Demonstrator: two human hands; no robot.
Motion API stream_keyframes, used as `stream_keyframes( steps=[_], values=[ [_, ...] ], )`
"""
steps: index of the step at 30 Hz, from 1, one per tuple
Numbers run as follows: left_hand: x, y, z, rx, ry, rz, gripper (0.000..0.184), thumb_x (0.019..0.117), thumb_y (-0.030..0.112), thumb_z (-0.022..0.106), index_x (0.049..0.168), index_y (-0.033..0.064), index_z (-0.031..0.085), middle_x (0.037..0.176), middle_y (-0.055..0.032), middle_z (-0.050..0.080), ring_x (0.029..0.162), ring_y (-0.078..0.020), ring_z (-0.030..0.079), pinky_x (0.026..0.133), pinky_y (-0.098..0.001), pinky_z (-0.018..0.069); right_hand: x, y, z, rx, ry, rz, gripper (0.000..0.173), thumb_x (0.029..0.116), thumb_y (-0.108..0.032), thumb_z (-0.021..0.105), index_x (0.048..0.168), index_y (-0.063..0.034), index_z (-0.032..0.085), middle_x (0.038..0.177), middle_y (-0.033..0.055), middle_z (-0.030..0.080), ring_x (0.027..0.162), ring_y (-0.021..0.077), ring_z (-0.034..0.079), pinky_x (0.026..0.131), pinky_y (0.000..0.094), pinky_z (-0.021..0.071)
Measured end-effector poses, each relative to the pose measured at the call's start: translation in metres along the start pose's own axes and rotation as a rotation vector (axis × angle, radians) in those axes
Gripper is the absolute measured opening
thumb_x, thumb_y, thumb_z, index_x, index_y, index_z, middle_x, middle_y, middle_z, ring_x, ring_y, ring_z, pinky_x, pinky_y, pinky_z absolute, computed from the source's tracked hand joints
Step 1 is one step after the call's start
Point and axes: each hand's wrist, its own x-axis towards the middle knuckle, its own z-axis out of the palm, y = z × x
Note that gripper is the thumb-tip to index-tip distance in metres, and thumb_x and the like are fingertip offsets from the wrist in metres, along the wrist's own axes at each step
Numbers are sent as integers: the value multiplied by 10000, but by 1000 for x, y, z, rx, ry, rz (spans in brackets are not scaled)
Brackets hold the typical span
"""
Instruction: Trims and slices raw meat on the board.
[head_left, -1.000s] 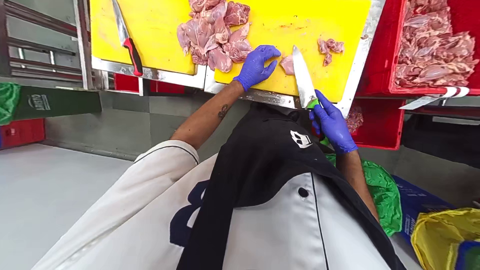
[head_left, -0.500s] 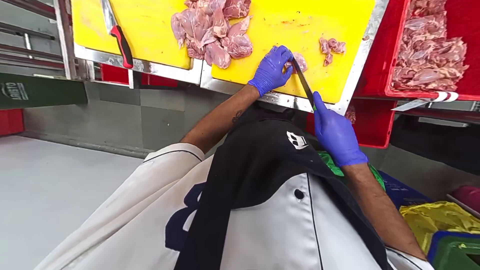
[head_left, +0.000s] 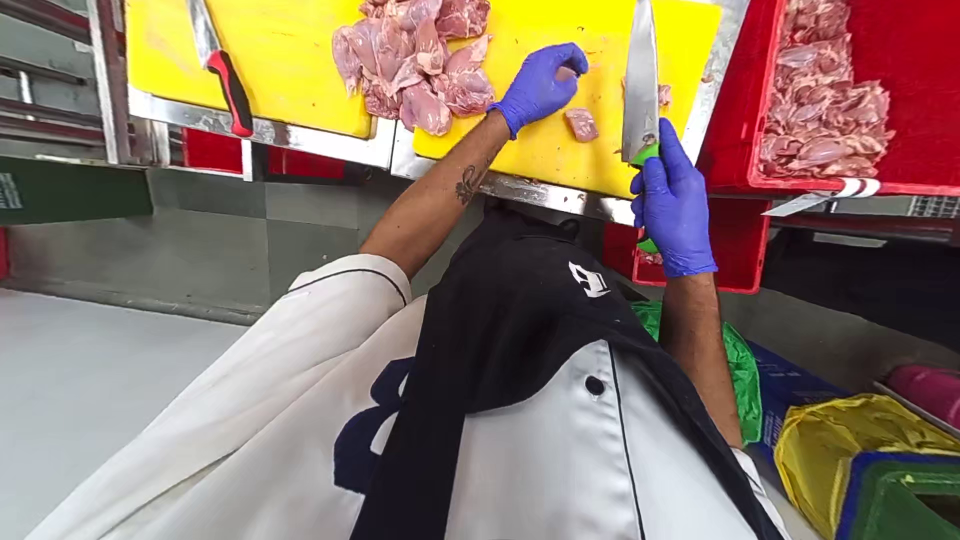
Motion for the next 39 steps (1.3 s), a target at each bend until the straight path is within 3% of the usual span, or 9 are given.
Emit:
stream_keyframes(
  steps=[5, 8, 12, 23, 26, 31, 33, 37, 39],
  values=[
    [-22, 17, 22, 277, -268, 88, 269, 989, 259, 603, 1099, 38, 709, 1091, -149, 692, 1093, -299, 659, 999, -466, 517, -23, 18, 0, -144, 2, 136, 510, 1113, -320, 367, 1621, -322, 320, 822, 59, 647, 519, 174, 564, 489, 392, 531],
    [-34, 15, 15, 284, -179, -94, 300, 1018, 297, 571, 1051, 31, 705, 1029, -137, 731, 1036, -279, 699, 950, -478, 537, -44, 9, 4, -411, -67, 85, 509, 1110, -343, 362, 1617, -322, 331, 864, 92, 681, 640, 231, 633, 607, 483, 548],
    [-44, 8, 28, 187, -29, 59, 222, 972, 207, 611, 1090, 61, 729, 1079, -119, 709, 1081, -243, 674, 985, -409, 531, -62, -5, 7, -705, -134, -21, 522, 1099, -300, 341, 1621, -287, 322, 850, 167, 695, 754, 374, 688, 664, 582, 537],
    [-22, 8, 5, 99, 52, -76, 260, 970, 197, 605, 1149, 65, 741, 1123, -97, 749, 1101, -208, 698, 1008, -422, 534, 52, 14, 27, -414, 24, -75, 498, 1121, -291, 348, 1616, -238, 339, 930, 200, 699, 742, 368, 683, 658, 599, 542],
    [-28, 14, 6, 234, -206, 93, 369, 944, 228, 660, 1261, 43, 692, 1262, -133, 694, 1231, -257, 636, 1098, -456, 490, 47, 18, 7, -323, 37, -36, 517, 1115, -298, 355, 1628, -263, 303, 928, 165, 686, 689, 309, 653, 626, 543, 555],
    [-39, 55, 3, 250, -825, 356, 311, 760, -33, 799, 1055, 62, 766, 1011, -100, 738, 971, -258, 690, 888, -490, 552, 43, 21, -3, -133, 15, 41, 502, 1111, -344, 365, 1612, -318, 338, 891, 88, 658, 563, 192, 588, 519, 412, 543],
    [-13, 51, -24, 32, -604, 234, 325, 830, 26, 786, 1152, 23, 741, 1067, -137, 743, 1011, -249, 701, 948, -478, 556, 40, 17, -6, -60, 11, 52, 499, 1116, -339, 364, 1612, -284, 343, 877, 63, 653, 529, 151, 570, 477, 347, 526],
    [59, 19, -60, -137, 370, -213, 426, 944, 184, 706, 1323, 6, 625, 1293, -168, 667, 1207, -249, 648, 1052, -400, 533, 33, 6, -5, 72, 26, 35, 499, 1122, -298, 362, 1617, -246, 332, 833, 32, 635, 489, 124, 543, 420, 296, 496],
    [58, 25, -47, -397, 281, -261, 385, 1035, 195, 601, 1353, -23, 590, 1300, -186, 659, 1174, -247, 657, 985, -414, 556, 32, -4, -5, 134, 23, 15, 499, 1123, -274, 362, 1618, -224, 328, 810, 26, 620, 478, 121, 534, 403, 283, 485]
  ],
)
